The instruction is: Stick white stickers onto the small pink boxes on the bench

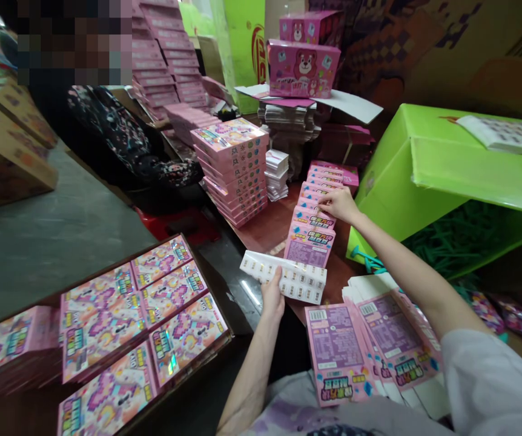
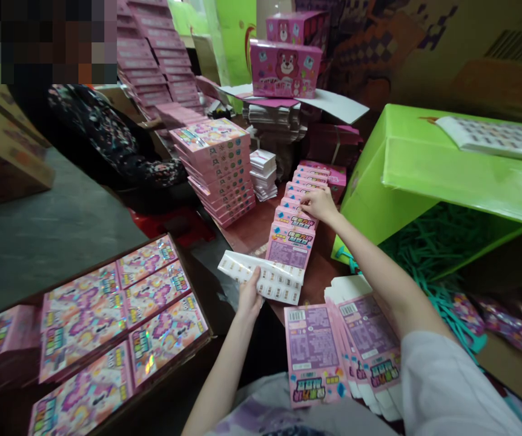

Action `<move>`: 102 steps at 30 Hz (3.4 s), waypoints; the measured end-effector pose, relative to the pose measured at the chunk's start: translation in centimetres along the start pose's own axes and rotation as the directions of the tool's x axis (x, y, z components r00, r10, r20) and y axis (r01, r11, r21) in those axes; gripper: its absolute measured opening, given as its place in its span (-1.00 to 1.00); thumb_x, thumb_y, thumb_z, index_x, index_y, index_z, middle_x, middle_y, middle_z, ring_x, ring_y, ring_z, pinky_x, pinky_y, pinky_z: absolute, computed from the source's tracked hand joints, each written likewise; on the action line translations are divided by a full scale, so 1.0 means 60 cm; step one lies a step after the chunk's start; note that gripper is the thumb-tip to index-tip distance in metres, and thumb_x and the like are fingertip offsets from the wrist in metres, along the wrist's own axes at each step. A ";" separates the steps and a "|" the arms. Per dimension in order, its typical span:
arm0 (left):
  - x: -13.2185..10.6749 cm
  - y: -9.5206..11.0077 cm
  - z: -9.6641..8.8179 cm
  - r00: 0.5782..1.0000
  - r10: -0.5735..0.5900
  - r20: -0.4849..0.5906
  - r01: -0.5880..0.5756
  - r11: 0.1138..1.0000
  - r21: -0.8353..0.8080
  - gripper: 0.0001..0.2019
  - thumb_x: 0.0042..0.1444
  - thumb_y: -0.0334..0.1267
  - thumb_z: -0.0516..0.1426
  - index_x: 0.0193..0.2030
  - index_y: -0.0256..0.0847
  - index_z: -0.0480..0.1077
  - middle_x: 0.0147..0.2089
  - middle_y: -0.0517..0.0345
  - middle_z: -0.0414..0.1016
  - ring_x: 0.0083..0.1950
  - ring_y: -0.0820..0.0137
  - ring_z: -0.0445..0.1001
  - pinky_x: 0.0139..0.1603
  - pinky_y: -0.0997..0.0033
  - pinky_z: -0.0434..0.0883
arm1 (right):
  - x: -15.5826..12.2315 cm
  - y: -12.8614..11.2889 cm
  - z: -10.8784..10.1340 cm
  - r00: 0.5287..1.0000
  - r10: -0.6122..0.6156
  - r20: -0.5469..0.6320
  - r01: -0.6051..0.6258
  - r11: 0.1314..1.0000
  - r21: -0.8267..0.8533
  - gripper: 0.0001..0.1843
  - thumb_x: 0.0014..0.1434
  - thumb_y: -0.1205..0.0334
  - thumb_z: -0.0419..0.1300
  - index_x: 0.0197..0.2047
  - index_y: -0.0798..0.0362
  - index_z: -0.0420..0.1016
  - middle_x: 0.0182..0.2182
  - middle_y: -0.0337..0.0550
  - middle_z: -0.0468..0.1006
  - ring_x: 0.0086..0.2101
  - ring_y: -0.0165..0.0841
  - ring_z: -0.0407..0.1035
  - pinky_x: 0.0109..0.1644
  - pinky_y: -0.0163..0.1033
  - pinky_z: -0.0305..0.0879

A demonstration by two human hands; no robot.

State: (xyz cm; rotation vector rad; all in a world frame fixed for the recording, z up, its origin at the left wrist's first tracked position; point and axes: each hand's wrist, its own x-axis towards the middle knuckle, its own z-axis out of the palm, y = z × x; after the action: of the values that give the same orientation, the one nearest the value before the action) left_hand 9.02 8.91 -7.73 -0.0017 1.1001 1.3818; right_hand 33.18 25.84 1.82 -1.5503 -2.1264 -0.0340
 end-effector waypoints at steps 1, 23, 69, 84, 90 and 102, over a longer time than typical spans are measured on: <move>-0.001 0.001 0.001 1.000 0.003 -0.003 -0.003 1.000 0.000 -0.73 0.04 -0.48 0.25 -0.08 -0.36 0.44 0.02 -0.15 0.52 0.09 0.24 0.49 0.17 0.18 0.40 | -0.001 -0.006 -0.001 1.000 -0.010 -0.007 0.009 0.997 -0.079 -0.91 0.02 0.20 0.31 -0.39 0.00 0.62 -0.44 -0.18 0.62 -0.30 -0.25 0.44 0.07 0.03 0.07; -0.025 0.023 0.023 0.984 0.140 0.111 -0.136 0.990 -0.041 -0.70 0.05 -0.52 0.21 -0.05 -0.29 0.43 0.14 -0.09 0.45 0.16 0.20 0.44 0.21 0.14 0.35 | -0.188 -0.217 -0.019 0.986 -0.126 0.104 0.056 0.858 0.510 -0.87 0.13 0.22 0.24 -0.39 0.02 0.59 -0.42 -0.19 0.61 -0.38 -0.34 0.46 -0.23 -0.23 0.33; -0.004 0.007 0.028 0.989 0.114 -0.097 -0.117 0.993 -0.027 -0.77 0.06 -0.55 0.20 -0.12 -0.36 0.46 0.00 -0.11 0.54 0.12 0.21 0.47 0.20 0.11 0.36 | 0.058 0.048 -0.021 0.990 0.114 0.078 -0.133 0.941 0.312 -0.45 -0.17 0.54 0.28 -0.03 0.14 0.51 -0.43 -0.16 0.56 -0.40 -0.31 0.46 -0.26 -0.22 0.44; 0.001 0.009 0.026 0.990 0.114 -0.085 -0.119 0.991 -0.058 -0.75 0.05 -0.55 0.21 -0.10 -0.34 0.44 0.15 -0.15 0.44 0.17 0.19 0.43 0.22 0.11 0.35 | 0.047 0.033 -0.016 0.999 0.038 0.030 -0.040 0.998 0.038 -0.12 -0.07 0.43 0.29 0.33 0.03 0.12 -0.18 -0.09 0.57 -0.27 -0.24 0.46 0.05 0.04 0.32; -0.014 0.022 0.030 0.990 0.137 -0.043 -0.139 0.988 -0.072 -0.70 0.07 -0.55 0.19 -0.03 -0.34 0.41 0.23 -0.16 0.36 0.21 0.19 0.38 0.26 0.11 0.29 | -0.019 -0.087 -0.037 0.964 -0.016 -0.264 0.002 0.999 -0.052 -0.59 0.15 0.21 0.18 0.09 0.00 0.42 -0.07 -0.06 0.55 -0.02 -0.08 0.35 0.14 0.15 0.15; -0.024 0.017 0.044 0.965 0.237 0.111 -0.229 0.970 -0.077 -0.66 0.04 -0.52 0.22 -0.01 -0.28 0.40 0.17 -0.08 0.42 0.17 0.21 0.42 0.25 0.12 0.30 | -0.155 -0.197 -0.018 0.985 -0.157 0.076 0.125 0.940 0.317 -0.74 0.10 0.17 0.30 -0.13 0.06 0.56 -0.29 -0.09 0.59 -0.23 -0.24 0.44 -0.05 -0.10 0.23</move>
State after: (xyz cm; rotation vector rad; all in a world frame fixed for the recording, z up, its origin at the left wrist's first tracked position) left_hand 10.13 9.63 -4.82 0.1675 0.9781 1.6060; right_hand 25.06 13.13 2.13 -1.2375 -2.1911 0.3226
